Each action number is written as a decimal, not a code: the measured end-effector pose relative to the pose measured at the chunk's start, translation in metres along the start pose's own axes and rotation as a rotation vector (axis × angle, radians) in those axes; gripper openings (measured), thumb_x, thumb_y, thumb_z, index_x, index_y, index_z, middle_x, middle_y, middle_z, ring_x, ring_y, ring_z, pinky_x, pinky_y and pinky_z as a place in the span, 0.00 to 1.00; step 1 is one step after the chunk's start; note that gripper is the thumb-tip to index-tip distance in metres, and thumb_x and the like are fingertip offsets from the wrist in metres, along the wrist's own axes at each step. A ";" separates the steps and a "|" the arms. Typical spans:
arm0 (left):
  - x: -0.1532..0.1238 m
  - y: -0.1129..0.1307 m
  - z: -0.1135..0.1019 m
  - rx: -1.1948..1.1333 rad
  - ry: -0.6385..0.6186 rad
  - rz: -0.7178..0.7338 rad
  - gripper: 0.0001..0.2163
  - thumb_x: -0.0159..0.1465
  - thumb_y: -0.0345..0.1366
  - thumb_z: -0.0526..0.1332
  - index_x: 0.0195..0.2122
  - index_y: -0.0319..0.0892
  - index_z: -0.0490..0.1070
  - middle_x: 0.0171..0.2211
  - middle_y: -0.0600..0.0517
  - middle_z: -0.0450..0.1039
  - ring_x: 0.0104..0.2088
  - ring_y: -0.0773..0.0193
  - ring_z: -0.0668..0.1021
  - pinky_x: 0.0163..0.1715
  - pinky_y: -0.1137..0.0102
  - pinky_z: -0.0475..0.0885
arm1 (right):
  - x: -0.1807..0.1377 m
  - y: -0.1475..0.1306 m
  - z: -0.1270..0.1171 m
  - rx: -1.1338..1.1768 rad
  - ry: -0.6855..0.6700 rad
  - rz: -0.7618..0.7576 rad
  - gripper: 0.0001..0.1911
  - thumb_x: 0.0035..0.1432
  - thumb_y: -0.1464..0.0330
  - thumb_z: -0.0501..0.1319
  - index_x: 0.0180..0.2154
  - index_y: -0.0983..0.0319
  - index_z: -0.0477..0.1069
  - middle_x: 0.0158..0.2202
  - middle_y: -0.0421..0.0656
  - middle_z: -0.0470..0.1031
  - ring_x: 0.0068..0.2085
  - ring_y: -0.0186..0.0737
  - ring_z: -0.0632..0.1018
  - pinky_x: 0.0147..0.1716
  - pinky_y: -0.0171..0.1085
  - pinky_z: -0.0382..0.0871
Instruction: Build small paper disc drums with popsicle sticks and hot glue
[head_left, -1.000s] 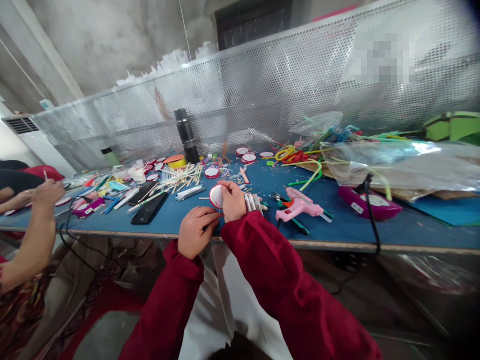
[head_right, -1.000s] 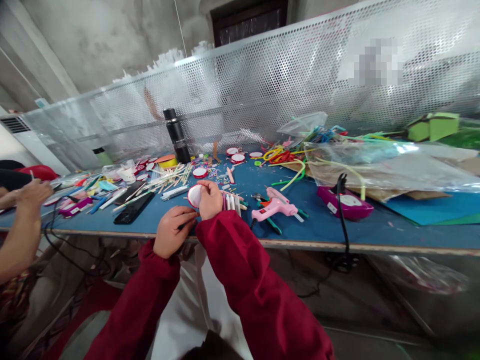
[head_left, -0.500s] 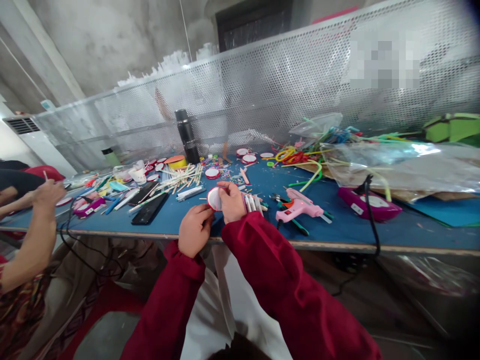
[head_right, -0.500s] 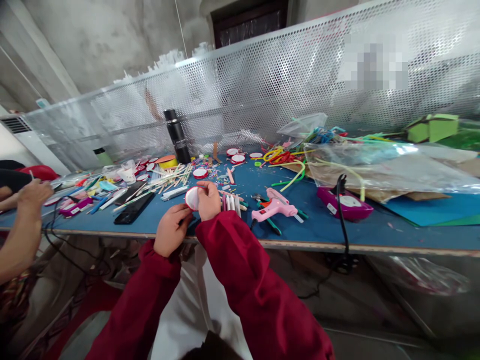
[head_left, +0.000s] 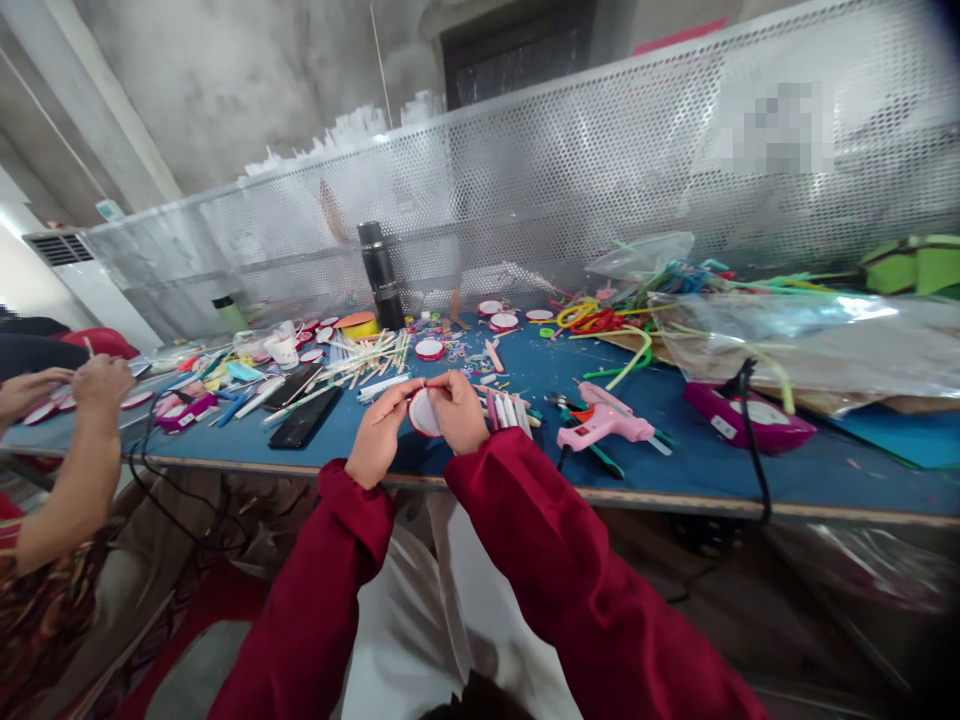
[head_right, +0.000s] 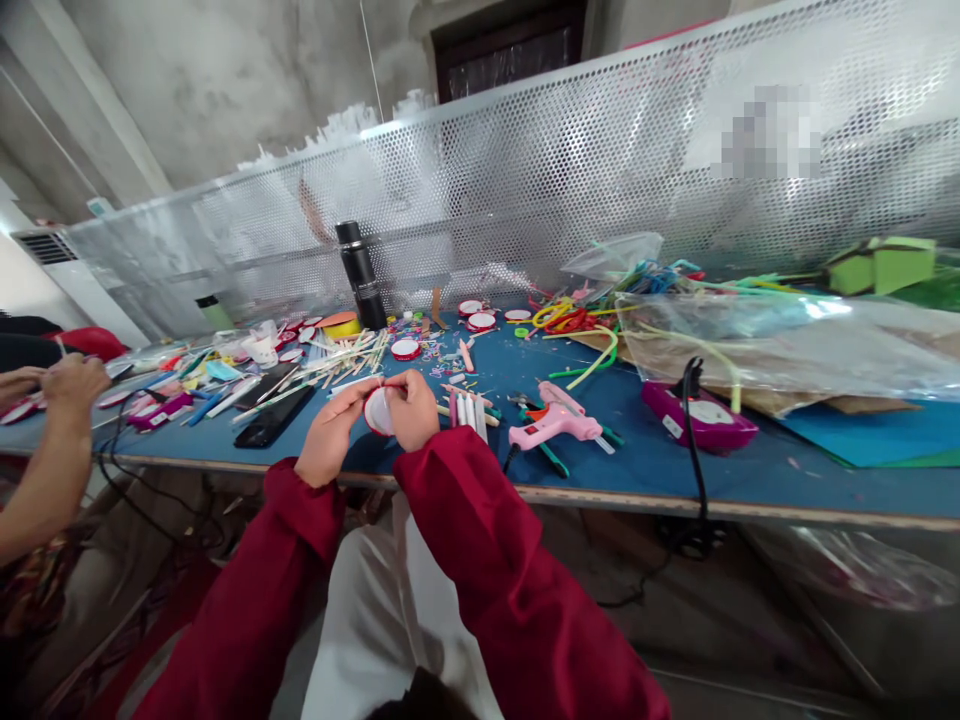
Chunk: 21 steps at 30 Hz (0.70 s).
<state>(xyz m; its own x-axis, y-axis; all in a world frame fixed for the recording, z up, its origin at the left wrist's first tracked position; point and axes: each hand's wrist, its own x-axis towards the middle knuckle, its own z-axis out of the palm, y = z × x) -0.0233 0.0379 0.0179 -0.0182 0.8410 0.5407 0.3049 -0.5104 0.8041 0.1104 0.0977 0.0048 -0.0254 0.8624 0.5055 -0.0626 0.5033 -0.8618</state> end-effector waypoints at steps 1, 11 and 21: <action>0.001 0.002 0.001 -0.018 0.000 -0.001 0.17 0.68 0.38 0.56 0.54 0.41 0.76 0.59 0.45 0.75 0.60 0.54 0.74 0.64 0.59 0.64 | 0.000 0.000 0.000 -0.003 -0.005 -0.007 0.03 0.52 0.69 0.57 0.31 0.57 0.68 0.34 0.39 0.76 0.39 0.42 0.77 0.45 0.43 0.71; 0.008 0.006 0.003 -0.081 0.066 -0.059 0.17 0.65 0.40 0.59 0.49 0.38 0.79 0.54 0.43 0.78 0.58 0.51 0.76 0.64 0.56 0.64 | -0.002 -0.001 0.001 0.001 -0.020 -0.056 0.03 0.54 0.69 0.56 0.33 0.56 0.67 0.37 0.41 0.77 0.42 0.42 0.77 0.48 0.43 0.71; 0.006 0.001 0.005 -0.096 0.091 -0.073 0.16 0.64 0.38 0.58 0.49 0.39 0.80 0.54 0.44 0.79 0.58 0.52 0.77 0.64 0.57 0.65 | -0.003 -0.004 0.001 -0.006 -0.011 -0.052 0.03 0.54 0.68 0.56 0.33 0.57 0.67 0.36 0.41 0.76 0.41 0.42 0.77 0.47 0.43 0.71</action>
<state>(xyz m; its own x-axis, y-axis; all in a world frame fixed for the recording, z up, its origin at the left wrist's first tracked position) -0.0188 0.0436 0.0211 -0.1247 0.8587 0.4970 0.2072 -0.4674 0.8595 0.1098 0.0931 0.0063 -0.0329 0.8347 0.5498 -0.0582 0.5475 -0.8348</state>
